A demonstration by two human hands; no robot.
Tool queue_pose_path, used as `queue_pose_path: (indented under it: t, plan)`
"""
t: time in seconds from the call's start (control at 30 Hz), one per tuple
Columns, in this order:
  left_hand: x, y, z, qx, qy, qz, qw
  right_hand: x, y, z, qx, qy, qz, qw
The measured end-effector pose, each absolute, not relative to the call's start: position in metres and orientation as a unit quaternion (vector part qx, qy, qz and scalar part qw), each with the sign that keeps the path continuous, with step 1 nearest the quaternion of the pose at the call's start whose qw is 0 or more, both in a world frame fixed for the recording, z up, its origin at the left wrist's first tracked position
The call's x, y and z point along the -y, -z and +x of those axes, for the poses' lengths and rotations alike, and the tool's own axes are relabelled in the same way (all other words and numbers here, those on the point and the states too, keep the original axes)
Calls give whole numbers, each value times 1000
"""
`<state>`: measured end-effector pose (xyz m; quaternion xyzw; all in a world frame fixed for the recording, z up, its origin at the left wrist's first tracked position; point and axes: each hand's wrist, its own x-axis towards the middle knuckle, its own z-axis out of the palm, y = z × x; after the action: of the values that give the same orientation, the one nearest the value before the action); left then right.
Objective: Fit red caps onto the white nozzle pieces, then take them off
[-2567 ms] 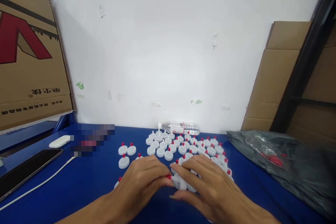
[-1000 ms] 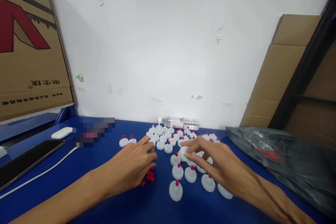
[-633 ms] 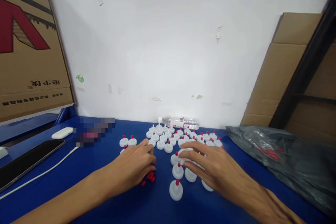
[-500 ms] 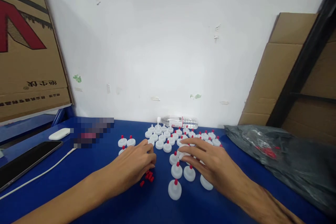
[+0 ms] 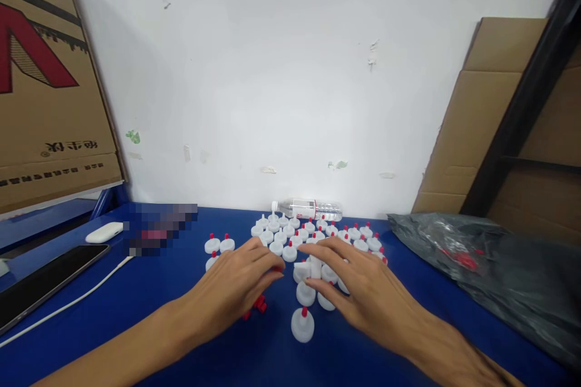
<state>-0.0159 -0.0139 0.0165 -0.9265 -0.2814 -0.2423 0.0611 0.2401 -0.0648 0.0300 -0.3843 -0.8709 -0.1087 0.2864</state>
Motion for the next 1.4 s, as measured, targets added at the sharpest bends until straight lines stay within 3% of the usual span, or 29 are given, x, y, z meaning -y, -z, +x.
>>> queue_pose_path:
  t: [0.2, 0.73, 0.97, 1.4]
  plan:
    - [20, -14, -14, 222, 310, -921, 82, 64, -19, 241, 880, 67, -353, 311]
    - [27, -20, -9, 137, 425, -895, -4, 70, -14, 232, 858, 104, -268, 425]
    - [28, -13, -9, 171, 363, -916, -3, 72, -14, 232, 866, 113, -252, 416]
    - [50, -17, -8, 151, 375, -905, -133, 83, -16, 227, 864, 136, -220, 431]
